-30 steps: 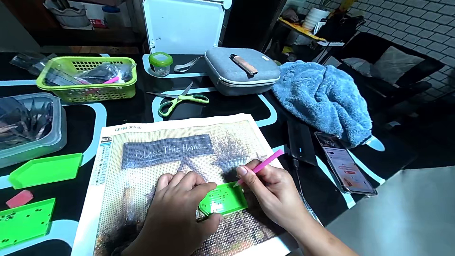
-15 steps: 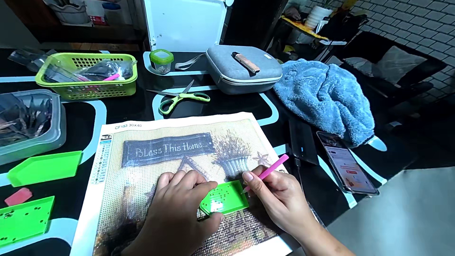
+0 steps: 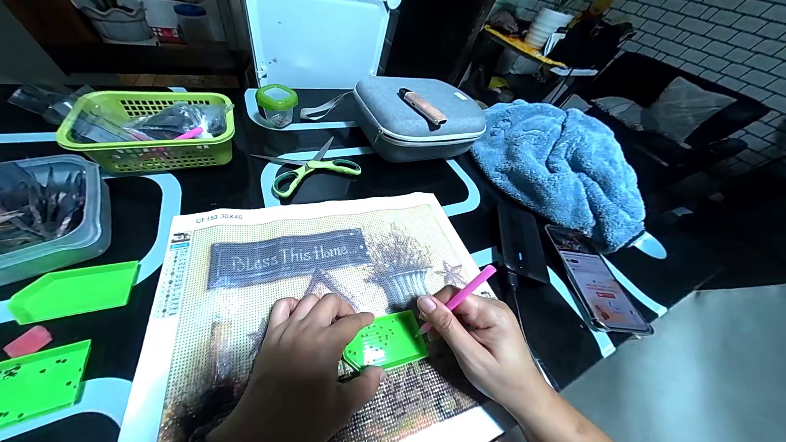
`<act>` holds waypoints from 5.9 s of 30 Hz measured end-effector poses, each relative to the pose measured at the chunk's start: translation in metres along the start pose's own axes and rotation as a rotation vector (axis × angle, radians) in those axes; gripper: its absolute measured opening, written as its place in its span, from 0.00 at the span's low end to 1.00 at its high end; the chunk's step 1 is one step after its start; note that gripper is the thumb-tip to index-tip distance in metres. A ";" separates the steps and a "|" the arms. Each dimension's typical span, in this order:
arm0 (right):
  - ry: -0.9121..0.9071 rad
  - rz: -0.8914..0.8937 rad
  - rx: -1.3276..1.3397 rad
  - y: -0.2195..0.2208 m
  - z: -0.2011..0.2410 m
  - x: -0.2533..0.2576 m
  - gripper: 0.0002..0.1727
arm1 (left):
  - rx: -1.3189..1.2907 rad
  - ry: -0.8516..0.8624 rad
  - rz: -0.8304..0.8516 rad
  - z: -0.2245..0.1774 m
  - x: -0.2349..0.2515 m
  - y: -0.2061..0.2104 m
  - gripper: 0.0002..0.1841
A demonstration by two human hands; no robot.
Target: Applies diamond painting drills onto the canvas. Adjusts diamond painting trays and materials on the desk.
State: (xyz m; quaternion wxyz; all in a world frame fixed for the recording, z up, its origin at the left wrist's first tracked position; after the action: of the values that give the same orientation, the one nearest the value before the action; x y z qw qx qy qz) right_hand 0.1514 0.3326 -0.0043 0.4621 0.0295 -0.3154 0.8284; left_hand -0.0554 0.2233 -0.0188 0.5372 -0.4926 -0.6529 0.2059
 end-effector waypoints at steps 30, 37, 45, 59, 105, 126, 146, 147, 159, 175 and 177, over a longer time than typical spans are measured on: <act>0.087 -0.117 0.036 -0.014 -0.011 -0.017 0.16 | -0.036 0.014 0.017 0.003 0.000 -0.002 0.25; -0.038 -0.072 -0.113 -0.017 -0.009 -0.018 0.18 | -0.027 0.013 0.010 0.003 0.000 -0.002 0.24; 0.011 -0.019 0.064 -0.011 0.010 -0.004 0.16 | -0.004 -0.006 0.010 0.001 0.001 -0.002 0.23; -0.042 0.090 0.051 0.024 0.014 0.006 0.17 | 0.015 0.008 -0.028 -0.001 0.002 0.000 0.21; 0.123 -0.119 0.073 -0.016 -0.012 -0.019 0.16 | -0.037 0.011 0.023 0.002 0.001 -0.003 0.25; 0.005 0.027 0.119 0.011 0.017 0.005 0.15 | -0.001 -0.001 -0.010 0.000 0.001 -0.002 0.23; 0.005 -0.108 0.302 0.002 0.014 0.012 0.14 | -0.026 0.035 -0.025 -0.001 0.003 -0.004 0.22; -0.002 -0.094 0.304 0.003 0.014 0.011 0.14 | -0.016 0.028 -0.024 -0.001 0.003 -0.004 0.22; -0.055 0.055 0.046 0.022 0.010 0.006 0.18 | -0.008 0.054 -0.015 -0.003 0.001 -0.001 0.21; -0.066 0.073 0.042 0.023 0.009 0.008 0.17 | 0.010 0.044 -0.023 -0.004 0.001 0.001 0.22; -0.060 0.073 0.058 0.023 0.009 0.008 0.17 | 0.007 0.042 -0.028 -0.004 0.001 0.001 0.22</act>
State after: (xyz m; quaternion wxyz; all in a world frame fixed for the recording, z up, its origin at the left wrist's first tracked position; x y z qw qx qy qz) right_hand 0.1263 0.3249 -0.0053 0.4206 0.0562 -0.3056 0.8523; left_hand -0.0513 0.2237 -0.0179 0.5552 -0.4858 -0.6477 0.1903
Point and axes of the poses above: each hand's wrist, its own x-axis towards the middle knuckle, its own y-axis out of the palm, z = x × y, the point moved 1 cm from there along x, towards the middle knuckle, and after that the axes turned 6 degrees about y, right-handed, at the moved point
